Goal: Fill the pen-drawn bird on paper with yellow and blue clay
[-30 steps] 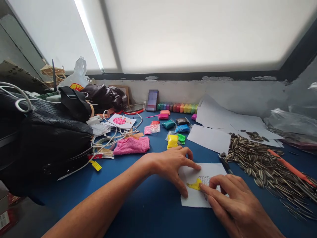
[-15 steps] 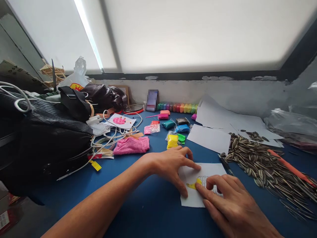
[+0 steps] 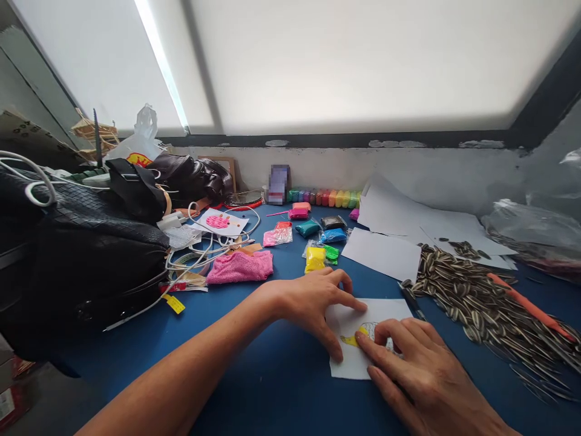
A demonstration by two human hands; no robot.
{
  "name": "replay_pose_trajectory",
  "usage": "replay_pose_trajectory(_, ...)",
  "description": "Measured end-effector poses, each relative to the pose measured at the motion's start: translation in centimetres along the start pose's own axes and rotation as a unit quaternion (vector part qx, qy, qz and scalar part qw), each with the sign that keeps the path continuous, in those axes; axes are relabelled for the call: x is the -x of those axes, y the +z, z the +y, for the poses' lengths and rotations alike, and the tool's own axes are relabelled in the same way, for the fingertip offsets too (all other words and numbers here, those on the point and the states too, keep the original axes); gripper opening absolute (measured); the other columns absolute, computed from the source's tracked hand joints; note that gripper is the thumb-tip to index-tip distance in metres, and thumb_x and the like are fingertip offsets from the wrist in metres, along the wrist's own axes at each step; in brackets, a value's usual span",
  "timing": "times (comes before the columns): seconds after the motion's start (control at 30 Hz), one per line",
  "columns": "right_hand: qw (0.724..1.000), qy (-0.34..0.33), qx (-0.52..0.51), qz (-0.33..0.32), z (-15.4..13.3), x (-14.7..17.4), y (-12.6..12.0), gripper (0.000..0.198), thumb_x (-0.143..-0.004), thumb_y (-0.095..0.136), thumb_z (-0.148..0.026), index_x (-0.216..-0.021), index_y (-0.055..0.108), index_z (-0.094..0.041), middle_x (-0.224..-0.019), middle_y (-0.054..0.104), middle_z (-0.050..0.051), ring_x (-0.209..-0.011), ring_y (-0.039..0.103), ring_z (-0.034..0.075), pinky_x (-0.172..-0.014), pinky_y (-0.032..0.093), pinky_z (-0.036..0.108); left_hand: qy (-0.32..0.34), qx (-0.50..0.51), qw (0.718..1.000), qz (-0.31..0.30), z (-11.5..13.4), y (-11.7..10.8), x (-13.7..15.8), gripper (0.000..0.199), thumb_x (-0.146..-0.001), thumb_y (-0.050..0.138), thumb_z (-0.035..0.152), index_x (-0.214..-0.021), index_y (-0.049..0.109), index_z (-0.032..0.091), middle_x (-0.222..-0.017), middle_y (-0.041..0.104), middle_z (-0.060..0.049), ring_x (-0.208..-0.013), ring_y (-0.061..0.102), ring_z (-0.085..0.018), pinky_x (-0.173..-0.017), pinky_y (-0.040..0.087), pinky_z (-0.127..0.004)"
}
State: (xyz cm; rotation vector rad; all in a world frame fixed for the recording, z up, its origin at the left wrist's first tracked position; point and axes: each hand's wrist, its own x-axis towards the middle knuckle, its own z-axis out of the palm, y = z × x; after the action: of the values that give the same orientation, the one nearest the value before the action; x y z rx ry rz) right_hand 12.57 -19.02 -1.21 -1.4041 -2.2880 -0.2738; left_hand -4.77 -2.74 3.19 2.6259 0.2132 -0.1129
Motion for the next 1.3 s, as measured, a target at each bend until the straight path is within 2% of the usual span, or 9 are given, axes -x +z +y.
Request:
replay_pose_trajectory(0.2, 0.998, 0.018, -0.018, 0.058, 0.5, 0.4, -0.3, 0.033, -0.092, 0.049, -0.016, -0.123, 0.060, -0.018, -0.097, 0.060, 0.008, -0.087, 0.057, 0.020, -0.075, 0.045, 0.035, -0.004, 0.002, 1.000, 0.000, 0.0, -0.1, 0.0, 0.078, -0.062, 0.082, 0.050, -0.133, 0.055, 0.030, -0.127, 0.043, -0.008, -0.117, 0.045, -0.026, -0.100, 0.039, -0.038)
replay_pose_trajectory(0.47, 1.000, 0.013, -0.006, 0.018, 0.1, 0.2, -0.1, 0.025, -0.093, 0.049, -0.019, -0.112, 0.065, -0.019, -0.091, 0.059, 0.006, -0.083, 0.055, 0.020, -0.075, 0.043, 0.036, 0.002, -0.001, 1.000, -0.001, -0.1, 0.0, 0.1, 0.078, -0.064, 0.080, 0.051, -0.133, 0.054, 0.029, -0.128, 0.044, -0.008, -0.117, 0.045, -0.026, -0.100, 0.039, -0.038)
replay_pose_trajectory(0.73, 0.997, 0.036, -0.037, 0.066, 0.4, 0.6, -0.3, 0.026, -0.093, 0.048, -0.017, -0.113, 0.065, -0.018, -0.094, 0.058, 0.007, -0.085, 0.056, 0.019, -0.074, 0.043, 0.034, -0.003, 0.009, 1.000, -0.006, -0.2, -0.3, 0.3, 0.075, -0.067, 0.079, 0.049, -0.134, 0.054, 0.028, -0.132, 0.042, -0.009, -0.120, 0.045, -0.026, -0.102, 0.039, -0.037)
replay_pose_trajectory(0.97, 0.998, -0.051, 0.014, 0.033, -0.1, -0.5, -1.2, 0.021, -0.089, 0.050, -0.015, -0.099, 0.069, -0.016, -0.082, 0.060, 0.006, -0.076, 0.056, 0.018, -0.072, 0.043, 0.034, -0.001, 0.019, 1.000, -0.001, -0.2, -0.2, 0.3, 0.074, -0.067, 0.080, 0.047, -0.133, 0.054, 0.028, -0.131, 0.043, -0.009, -0.117, 0.047, -0.026, -0.100, 0.041, -0.038)
replay_pose_trajectory(1.17, 0.997, -0.045, 0.008, 0.069, 0.2, -0.3, -1.4, 0.020, -0.089, 0.052, -0.015, -0.101, 0.068, -0.016, -0.086, 0.060, 0.007, -0.080, 0.057, 0.018, -0.074, 0.045, 0.032, 0.002, 0.020, 1.000, -0.001, -0.3, -0.2, 0.3, 0.074, -0.066, 0.080, 0.047, -0.133, 0.055, 0.028, -0.131, 0.043, -0.009, -0.118, 0.046, -0.026, -0.101, 0.040, -0.039)
replay_pose_trajectory(1.3, 0.997, -0.068, 0.007, 0.022, 0.2, -0.3, -1.5, 0.020, -0.088, 0.053, -0.016, -0.102, 0.068, -0.018, -0.084, 0.061, 0.006, -0.076, 0.056, 0.017, -0.073, 0.046, 0.034, 0.007, 0.019, 1.000, 0.002, -0.5, -0.2, 0.3, 0.073, -0.066, 0.080, 0.045, -0.133, 0.055, 0.026, -0.130, 0.044, -0.009, -0.118, 0.046, -0.026, -0.102, 0.040, -0.038)
